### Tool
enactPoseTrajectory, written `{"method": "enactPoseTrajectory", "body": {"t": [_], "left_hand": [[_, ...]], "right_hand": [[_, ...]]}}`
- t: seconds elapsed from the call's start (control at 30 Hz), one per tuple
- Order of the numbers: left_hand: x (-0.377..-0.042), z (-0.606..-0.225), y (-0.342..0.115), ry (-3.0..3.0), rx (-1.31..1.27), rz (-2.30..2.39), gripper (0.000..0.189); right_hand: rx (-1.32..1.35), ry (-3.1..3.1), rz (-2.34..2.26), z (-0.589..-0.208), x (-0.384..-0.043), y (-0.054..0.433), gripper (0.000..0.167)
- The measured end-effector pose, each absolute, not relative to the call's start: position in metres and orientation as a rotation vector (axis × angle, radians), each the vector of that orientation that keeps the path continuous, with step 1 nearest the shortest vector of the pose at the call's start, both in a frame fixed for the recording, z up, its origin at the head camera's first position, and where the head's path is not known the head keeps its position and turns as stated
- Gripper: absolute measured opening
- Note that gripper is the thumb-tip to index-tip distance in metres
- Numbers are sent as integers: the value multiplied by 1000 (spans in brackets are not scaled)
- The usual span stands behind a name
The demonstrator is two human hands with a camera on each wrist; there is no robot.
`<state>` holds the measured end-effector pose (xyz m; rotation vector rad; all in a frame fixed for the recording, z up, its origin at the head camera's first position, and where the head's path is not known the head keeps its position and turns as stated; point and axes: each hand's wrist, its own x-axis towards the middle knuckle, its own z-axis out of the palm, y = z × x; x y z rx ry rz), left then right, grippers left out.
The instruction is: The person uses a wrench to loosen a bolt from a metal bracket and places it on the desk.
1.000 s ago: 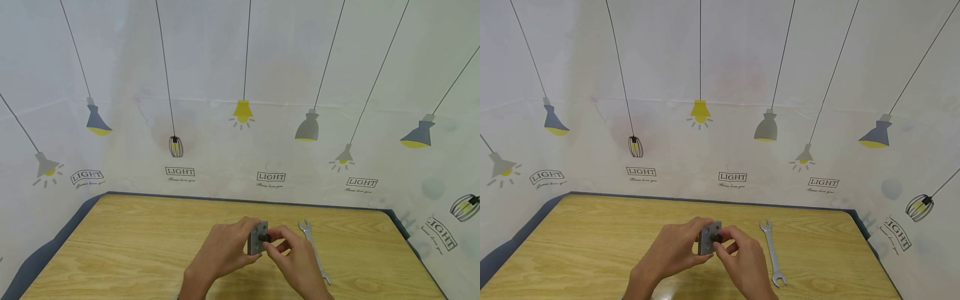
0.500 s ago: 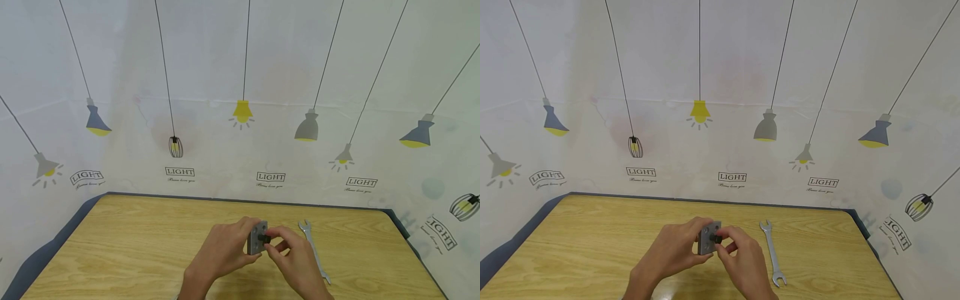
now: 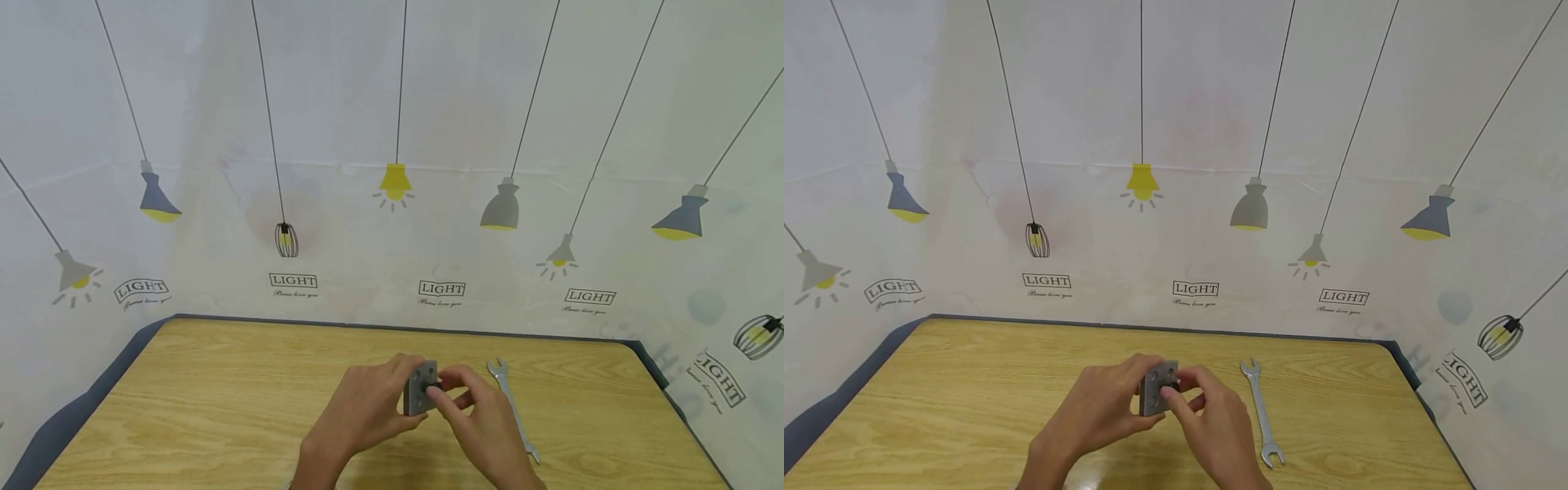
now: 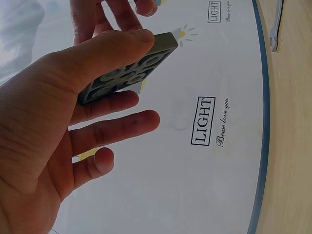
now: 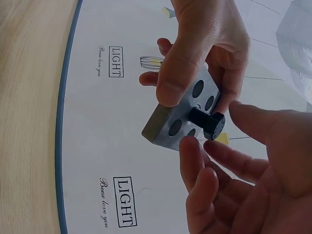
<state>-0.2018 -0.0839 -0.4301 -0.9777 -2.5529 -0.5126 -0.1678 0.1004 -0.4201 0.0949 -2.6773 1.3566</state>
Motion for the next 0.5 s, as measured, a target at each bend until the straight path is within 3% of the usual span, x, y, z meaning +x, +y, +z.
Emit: {"method": "enactPoseTrajectory", "body": {"t": [0.5], "left_hand": [[-201, -430, -83, -2541, -990, -515, 62]], "right_hand": [[77, -2680, 1287, -423, -169, 100, 15]]}}
